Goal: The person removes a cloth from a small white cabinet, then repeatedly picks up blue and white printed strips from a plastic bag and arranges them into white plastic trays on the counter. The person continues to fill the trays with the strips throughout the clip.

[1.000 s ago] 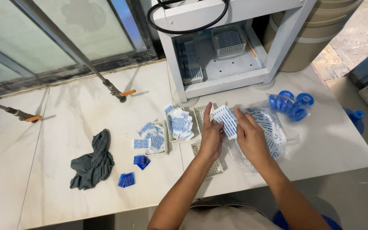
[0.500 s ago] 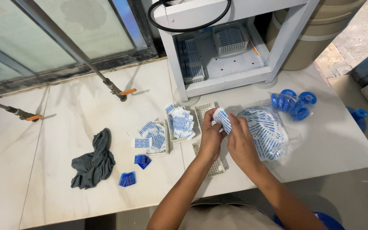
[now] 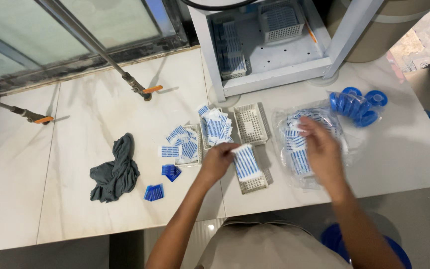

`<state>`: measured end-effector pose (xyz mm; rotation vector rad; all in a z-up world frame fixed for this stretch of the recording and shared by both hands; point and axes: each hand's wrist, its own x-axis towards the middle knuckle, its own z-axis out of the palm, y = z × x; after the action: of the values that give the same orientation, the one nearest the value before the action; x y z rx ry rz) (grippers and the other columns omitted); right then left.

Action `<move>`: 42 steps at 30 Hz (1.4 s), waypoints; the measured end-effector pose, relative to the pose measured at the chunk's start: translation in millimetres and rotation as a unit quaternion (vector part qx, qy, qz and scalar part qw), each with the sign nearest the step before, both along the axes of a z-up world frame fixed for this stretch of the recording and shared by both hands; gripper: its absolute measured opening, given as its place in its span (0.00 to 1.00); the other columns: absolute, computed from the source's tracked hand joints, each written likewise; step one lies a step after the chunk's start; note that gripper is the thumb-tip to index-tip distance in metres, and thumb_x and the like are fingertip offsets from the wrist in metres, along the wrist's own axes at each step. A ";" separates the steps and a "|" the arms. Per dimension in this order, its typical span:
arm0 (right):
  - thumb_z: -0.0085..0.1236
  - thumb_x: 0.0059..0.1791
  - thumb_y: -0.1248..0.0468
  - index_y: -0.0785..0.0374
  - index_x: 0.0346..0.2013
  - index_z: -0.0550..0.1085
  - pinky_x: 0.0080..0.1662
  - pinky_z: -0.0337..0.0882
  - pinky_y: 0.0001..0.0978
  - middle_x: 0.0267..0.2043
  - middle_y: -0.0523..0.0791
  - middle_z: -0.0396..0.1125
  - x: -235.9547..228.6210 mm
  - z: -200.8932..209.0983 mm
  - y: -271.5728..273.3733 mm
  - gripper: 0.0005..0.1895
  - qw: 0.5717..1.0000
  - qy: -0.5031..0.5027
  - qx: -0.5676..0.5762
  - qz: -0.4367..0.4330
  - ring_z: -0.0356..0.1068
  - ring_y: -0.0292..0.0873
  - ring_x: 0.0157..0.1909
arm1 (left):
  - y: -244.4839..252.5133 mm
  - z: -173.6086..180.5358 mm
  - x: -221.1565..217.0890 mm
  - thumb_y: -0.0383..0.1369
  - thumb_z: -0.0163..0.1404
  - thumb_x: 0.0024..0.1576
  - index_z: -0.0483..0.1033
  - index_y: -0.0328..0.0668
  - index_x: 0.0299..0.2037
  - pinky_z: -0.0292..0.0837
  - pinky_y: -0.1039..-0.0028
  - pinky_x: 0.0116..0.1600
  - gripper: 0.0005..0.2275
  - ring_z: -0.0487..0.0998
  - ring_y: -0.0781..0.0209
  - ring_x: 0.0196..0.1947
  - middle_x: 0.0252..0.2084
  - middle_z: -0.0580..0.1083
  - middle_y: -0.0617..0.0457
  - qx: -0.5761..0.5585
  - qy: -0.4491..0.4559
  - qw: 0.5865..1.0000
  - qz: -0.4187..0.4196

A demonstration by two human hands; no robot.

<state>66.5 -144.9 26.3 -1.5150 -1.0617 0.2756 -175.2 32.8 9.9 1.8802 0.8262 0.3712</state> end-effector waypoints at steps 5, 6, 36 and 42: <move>0.58 0.51 0.66 0.64 0.59 0.74 0.55 0.72 0.43 0.55 0.56 0.71 52.3 -30.7 -21.2 0.21 0.942 -0.183 -0.279 -0.030 0.73 0.55 0.53 | -44.0 -14.0 11.7 0.18 0.47 0.51 0.82 0.39 0.48 0.68 0.55 0.54 0.17 0.79 0.45 0.43 0.44 0.79 0.40 0.195 0.079 0.978 0.009; 0.62 0.47 0.62 0.67 0.59 0.72 0.56 0.69 0.47 0.56 0.58 0.69 45.5 -35.6 -24.5 0.26 0.927 -0.260 -0.268 -0.032 0.69 0.59 0.55 | -49.6 -15.6 15.0 0.18 0.47 0.49 0.82 0.38 0.47 0.64 0.53 0.55 0.17 0.78 0.45 0.43 0.43 0.79 0.40 0.219 0.078 0.972 0.016; 0.63 0.45 0.61 0.56 0.42 0.79 0.64 0.59 0.45 0.54 0.41 0.71 41.6 -2.9 -26.8 0.12 0.836 -0.258 -0.482 0.040 0.63 0.45 0.63 | -62.3 40.8 38.8 0.24 0.52 0.52 0.78 0.32 0.51 0.59 0.52 0.61 0.15 0.70 0.47 0.52 0.46 0.74 0.44 0.403 -0.021 0.915 -0.018; 0.58 0.50 0.66 0.63 0.48 0.78 0.44 0.72 0.37 0.41 0.49 0.75 79.8 -9.4 -27.3 0.13 0.956 -0.078 -0.282 -0.006 0.74 0.47 0.39 | -84.0 64.0 104.5 0.25 0.46 0.61 0.73 0.31 0.58 0.76 0.63 0.52 0.16 0.78 0.43 0.51 0.58 0.73 0.38 0.107 -0.196 0.969 -0.110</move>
<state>146.3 -172.2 16.9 -2.0808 -1.1544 0.4869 -70.7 -51.2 73.9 1.9816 0.3173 0.6864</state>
